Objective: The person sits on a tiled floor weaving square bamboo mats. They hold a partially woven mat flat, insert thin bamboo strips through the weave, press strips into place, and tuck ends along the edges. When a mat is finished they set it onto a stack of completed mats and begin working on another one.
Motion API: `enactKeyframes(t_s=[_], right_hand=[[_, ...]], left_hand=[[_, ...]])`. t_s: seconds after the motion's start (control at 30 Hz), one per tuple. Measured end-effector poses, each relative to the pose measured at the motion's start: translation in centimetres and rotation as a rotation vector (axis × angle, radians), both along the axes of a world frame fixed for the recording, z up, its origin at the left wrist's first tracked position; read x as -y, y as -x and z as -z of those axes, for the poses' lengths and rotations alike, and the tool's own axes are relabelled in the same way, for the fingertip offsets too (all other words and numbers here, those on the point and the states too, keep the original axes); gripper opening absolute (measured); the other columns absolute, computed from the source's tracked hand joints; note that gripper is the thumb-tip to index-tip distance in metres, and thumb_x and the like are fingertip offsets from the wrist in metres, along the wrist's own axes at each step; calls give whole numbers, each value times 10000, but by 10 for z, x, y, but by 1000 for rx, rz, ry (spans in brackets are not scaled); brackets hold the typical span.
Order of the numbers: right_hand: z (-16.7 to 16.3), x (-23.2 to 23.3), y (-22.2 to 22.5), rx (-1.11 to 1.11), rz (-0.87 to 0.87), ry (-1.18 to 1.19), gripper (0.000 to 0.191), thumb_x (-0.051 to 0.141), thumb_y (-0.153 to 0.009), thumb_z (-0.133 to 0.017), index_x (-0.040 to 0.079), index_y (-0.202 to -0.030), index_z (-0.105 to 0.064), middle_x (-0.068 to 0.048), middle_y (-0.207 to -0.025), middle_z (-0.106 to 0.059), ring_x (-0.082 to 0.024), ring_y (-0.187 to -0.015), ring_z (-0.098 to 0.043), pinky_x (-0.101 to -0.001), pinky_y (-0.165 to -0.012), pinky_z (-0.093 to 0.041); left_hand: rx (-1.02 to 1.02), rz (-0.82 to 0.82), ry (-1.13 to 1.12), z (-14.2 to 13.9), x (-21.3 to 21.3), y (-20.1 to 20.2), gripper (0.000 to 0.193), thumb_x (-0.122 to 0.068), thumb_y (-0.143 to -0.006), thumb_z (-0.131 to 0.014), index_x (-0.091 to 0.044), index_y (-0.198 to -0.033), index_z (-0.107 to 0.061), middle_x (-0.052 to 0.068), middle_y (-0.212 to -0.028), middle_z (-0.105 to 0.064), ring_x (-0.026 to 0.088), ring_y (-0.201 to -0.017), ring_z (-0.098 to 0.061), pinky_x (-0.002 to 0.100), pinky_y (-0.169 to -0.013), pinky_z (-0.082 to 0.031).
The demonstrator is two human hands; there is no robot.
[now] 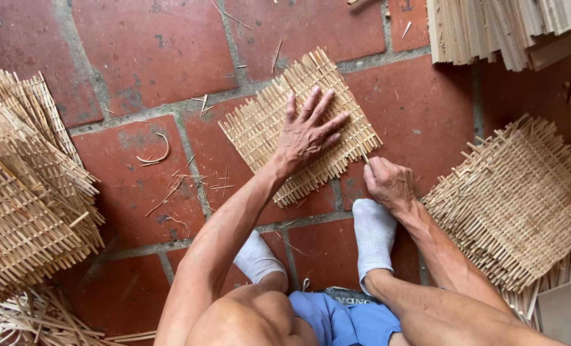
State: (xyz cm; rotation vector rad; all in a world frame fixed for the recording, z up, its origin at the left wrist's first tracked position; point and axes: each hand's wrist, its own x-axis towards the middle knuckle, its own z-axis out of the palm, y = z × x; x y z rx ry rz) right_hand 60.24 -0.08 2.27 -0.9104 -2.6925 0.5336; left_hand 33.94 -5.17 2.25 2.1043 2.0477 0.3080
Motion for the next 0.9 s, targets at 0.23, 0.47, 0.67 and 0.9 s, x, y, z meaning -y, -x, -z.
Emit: enactKeyframes(t_s=[0.23,0.47,0.67,0.9], right_hand=[[-4,1,-13,133,10,84,271,95,-1010,-590,74,-746,-530,-43,-546,-517,-158,-410,-487,-356,-363,-425],[-13,24,-5,100,-59,113,242,103,-978,-621,77,-744,-562,-51,-562,-552,-165,-435,-527,-356,-390,-459],[-12,18,10,-10,-88,77,202,100,-946,-634,75,-762,-554,-64,-611,-573,-192,-483,-552,-376,-445,-477],[-6,13,11,57,-113,86,284,100,-981,-617,81,-716,-517,-49,-545,-522,-148,-426,-494,-344,-401,-435]], left_hand=[[5,0,-3,8,1,3,550,-599,-1087,-386,-429,-1609,-353,58,-1742,-147,307,-1609,-80,635,-1258,56],[6,25,64,11,15,7,605,-659,-1052,-343,-427,-1610,-313,32,-1729,-140,276,-1592,-76,647,-1230,88],[-13,16,93,7,15,7,597,-684,-1029,-318,-463,-1584,-326,1,-1721,-151,273,-1589,-87,644,-1233,85],[-22,16,44,15,15,5,591,-670,-1037,-365,-448,-1584,-343,21,-1725,-166,275,-1590,-89,658,-1228,80]])
